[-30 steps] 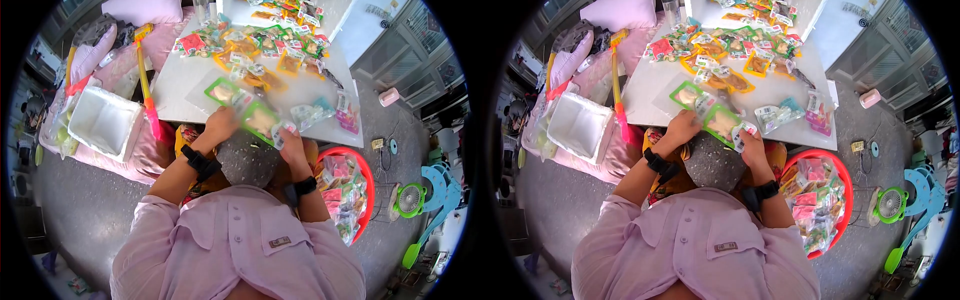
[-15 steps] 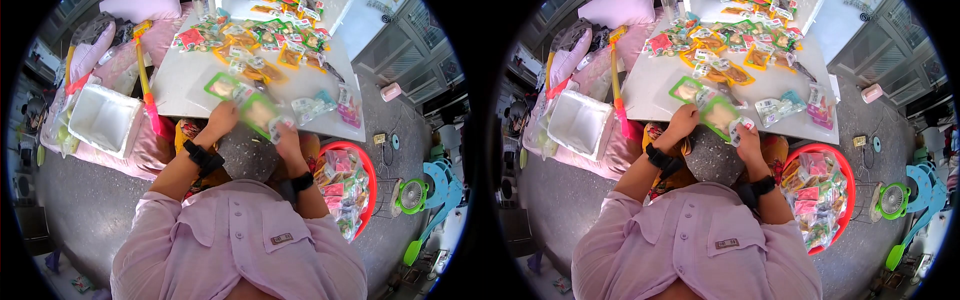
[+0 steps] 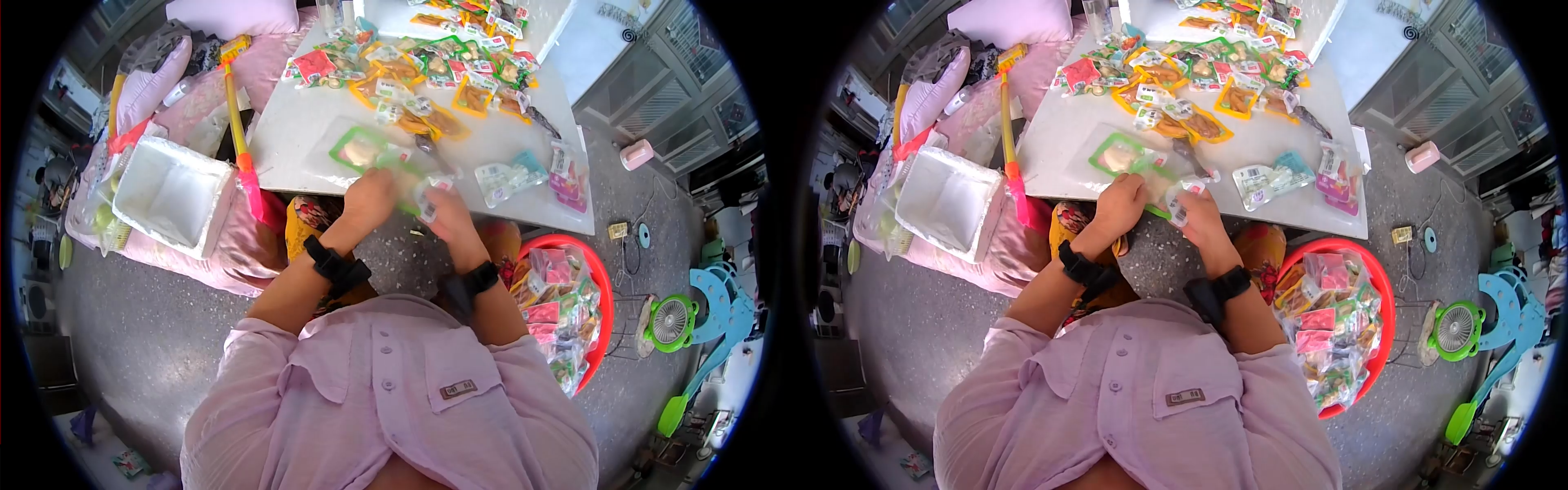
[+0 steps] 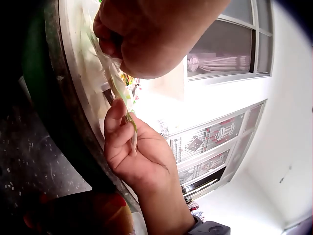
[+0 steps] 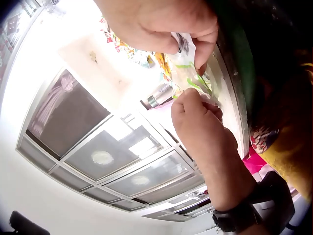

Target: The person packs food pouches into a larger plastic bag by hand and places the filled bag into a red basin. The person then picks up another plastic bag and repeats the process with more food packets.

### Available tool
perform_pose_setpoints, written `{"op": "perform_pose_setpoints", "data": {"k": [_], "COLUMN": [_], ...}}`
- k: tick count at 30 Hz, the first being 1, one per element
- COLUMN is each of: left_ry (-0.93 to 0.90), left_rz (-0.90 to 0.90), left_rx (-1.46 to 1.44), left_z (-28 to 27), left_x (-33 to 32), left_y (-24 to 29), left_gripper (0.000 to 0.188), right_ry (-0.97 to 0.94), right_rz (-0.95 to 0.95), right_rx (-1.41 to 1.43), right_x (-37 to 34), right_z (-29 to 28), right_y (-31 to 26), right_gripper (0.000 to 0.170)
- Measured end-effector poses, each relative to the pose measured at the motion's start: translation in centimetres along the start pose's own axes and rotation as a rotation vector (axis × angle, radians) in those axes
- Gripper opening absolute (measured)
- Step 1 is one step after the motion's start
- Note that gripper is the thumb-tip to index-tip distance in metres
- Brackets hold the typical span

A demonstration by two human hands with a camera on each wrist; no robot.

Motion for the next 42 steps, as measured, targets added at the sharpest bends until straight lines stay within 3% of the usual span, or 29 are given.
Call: {"op": "perform_pose_setpoints", "data": {"k": [4, 7, 13, 19, 22, 26, 29, 33, 36, 42], "left_ry": [0.001, 0.029, 0.058, 0.069, 0.055, 0.037, 0.148, 0.113, 0.059, 0.043], "left_rz": [0.005, 0.011, 0.008, 0.102, 0.089, 0.096, 0.270, 0.331, 0.270, 0.178], "left_rx": [-0.004, -0.024, -0.028, 0.010, -0.004, -0.042, 0.038, 0.246, 0.312, 0.301], "left_z": [0.5, 0.7, 0.6, 0.8, 0.9, 0.5, -0.7, -0.9, 0.3, 0.0], "left_x": [-0.5, -1.0, -1.8, -2.1, -2.3, -2.3, -1.8, -1.1, -0.4, 0.6], "left_y": [0.0, -0.1, -1.0, -0.7, -0.6, -1.0, -1.4, -1.9, -2.5, -3.1], "left_gripper": [0.012, 0.011, 0.010, 0.008, 0.007, 0.014, 0.024, 0.035, 0.039, 0.039], "right_ry": [0.008, 0.012, 0.040, 0.097, 0.039, 0.036, 0.003, -0.025, -0.022, 0.026], "right_rz": [-0.032, 0.085, 0.387, 0.363, 0.301, 0.416, 0.406, 0.242, -0.137, -0.004], "right_rx": [-0.044, -0.138, -0.682, -0.685, -0.700, -0.842, -0.910, -0.991, -1.575, -1.607], "right_x": [1.7, 3.0, 1.8, 2.2, 3.1, 3.0, 2.3, 2.0, 2.8, 3.6], "right_z": [1.8, 2.8, 3.7, 2.2, 3.2, 3.0, 2.5, 2.2, 2.7, 4.6], "right_y": [0.6, 1.3, -2.4, 0.0, 0.8, 0.3, -0.8, -3.6, -5.1, -6.3], "right_gripper": [0.026, 0.026, 0.017, 0.013, 0.015, 0.013, 0.014, 0.017, 0.019, 0.021]}}
Point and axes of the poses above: each hand's wrist, its own x-axis towards the middle knuckle, its own z-axis out of the palm, y = z × x, the point moved 2 cm from there along x, towards the middle knuckle, and after that the axes turned 15 degrees about -y, right-handed, at the moved point
